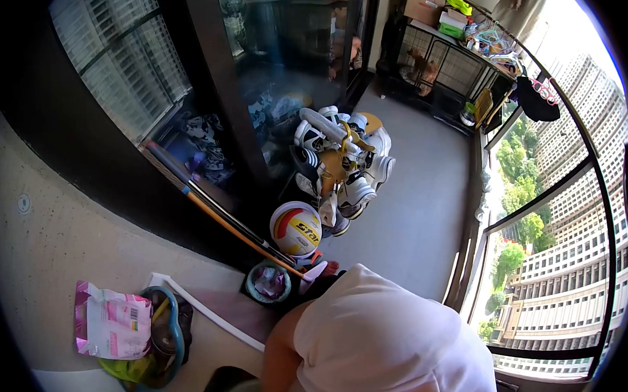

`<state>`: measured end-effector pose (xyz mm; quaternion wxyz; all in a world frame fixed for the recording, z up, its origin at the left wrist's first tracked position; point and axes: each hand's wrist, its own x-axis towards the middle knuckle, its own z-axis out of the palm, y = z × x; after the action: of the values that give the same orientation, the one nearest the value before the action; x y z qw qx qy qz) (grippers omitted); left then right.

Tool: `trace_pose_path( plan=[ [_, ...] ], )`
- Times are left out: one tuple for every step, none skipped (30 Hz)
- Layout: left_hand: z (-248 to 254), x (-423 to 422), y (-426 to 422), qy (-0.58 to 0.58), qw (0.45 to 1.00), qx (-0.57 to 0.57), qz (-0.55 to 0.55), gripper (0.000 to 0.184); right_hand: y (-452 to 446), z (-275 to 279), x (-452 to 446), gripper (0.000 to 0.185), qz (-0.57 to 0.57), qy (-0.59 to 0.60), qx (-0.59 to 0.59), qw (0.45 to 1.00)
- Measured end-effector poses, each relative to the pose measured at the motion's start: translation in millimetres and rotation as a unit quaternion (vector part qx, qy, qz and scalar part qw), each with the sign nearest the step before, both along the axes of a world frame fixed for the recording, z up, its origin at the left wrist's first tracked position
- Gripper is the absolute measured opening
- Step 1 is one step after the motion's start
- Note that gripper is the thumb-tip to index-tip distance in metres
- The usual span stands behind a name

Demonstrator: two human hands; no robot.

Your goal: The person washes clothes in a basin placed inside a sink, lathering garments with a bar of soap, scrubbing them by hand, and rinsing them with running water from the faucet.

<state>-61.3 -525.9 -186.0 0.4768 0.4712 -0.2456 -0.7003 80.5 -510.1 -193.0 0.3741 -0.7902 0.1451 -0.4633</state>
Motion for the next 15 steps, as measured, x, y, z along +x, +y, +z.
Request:
trace_pose_path(
  plan=[
    [-1,5,-7,-0.001,1.000,-0.008,0.013,0.044,0,-7,11,0.047,-0.011,0.096,0.077,0.992],
    [-1,9,-11,-0.002,1.000,-0.013,0.023,0.044,1,-19,18,0.047,-0.006,0.098,0.076,0.992],
    [-1,14,-13,-0.001,0.999,-0.018,0.034,0.044,7,-28,25,0.046,0.007,0.100,0.076,0.992],
    [-1,19,-13,-0.004,0.999,-0.021,0.043,0.044,7,-31,25,0.045,0.017,0.103,0.085,0.991],
    [0,22,-14,-0.003,0.998,-0.026,0.051,0.044,7,-34,23,0.044,0.027,0.106,0.094,0.990],
    [0,25,-14,-0.003,0.998,-0.027,0.062,0.044,6,-37,23,0.043,0.038,0.111,0.106,0.987],
    [1,29,-15,-0.003,0.997,-0.031,0.071,0.043,4,-39,23,0.042,0.047,0.119,0.120,0.985],
    [1,31,-15,0.002,0.996,-0.033,0.084,0.043,3,-42,22,0.041,0.063,0.128,0.137,0.980],
    [2,37,-13,0.003,0.995,-0.035,0.099,0.043,-1,-44,22,0.041,0.080,0.135,0.159,0.975],
    [3,40,-14,0.006,0.993,-0.038,0.112,0.043,-4,-47,23,0.040,0.099,0.143,0.179,0.968],
    [4,45,-12,0.011,0.991,-0.042,0.126,0.043,-7,-46,23,0.040,0.113,0.148,0.195,0.963],
    [4,50,-10,0.018,0.988,-0.043,0.147,0.043,-5,-46,23,0.040,0.120,0.151,0.203,0.960],
    [5,56,-6,0.025,0.984,-0.042,0.172,0.043,3,-40,20,0.039,0.124,0.152,0.207,0.958],
    [5,64,0,0.031,0.977,-0.040,0.206,0.043,15,-17,3,0.040,0.096,0.157,0.201,0.962],
    [7,71,6,0.042,0.969,-0.039,0.242,0.043,27,12,-17,0.041,0.068,0.161,0.196,0.965]
  ],
)
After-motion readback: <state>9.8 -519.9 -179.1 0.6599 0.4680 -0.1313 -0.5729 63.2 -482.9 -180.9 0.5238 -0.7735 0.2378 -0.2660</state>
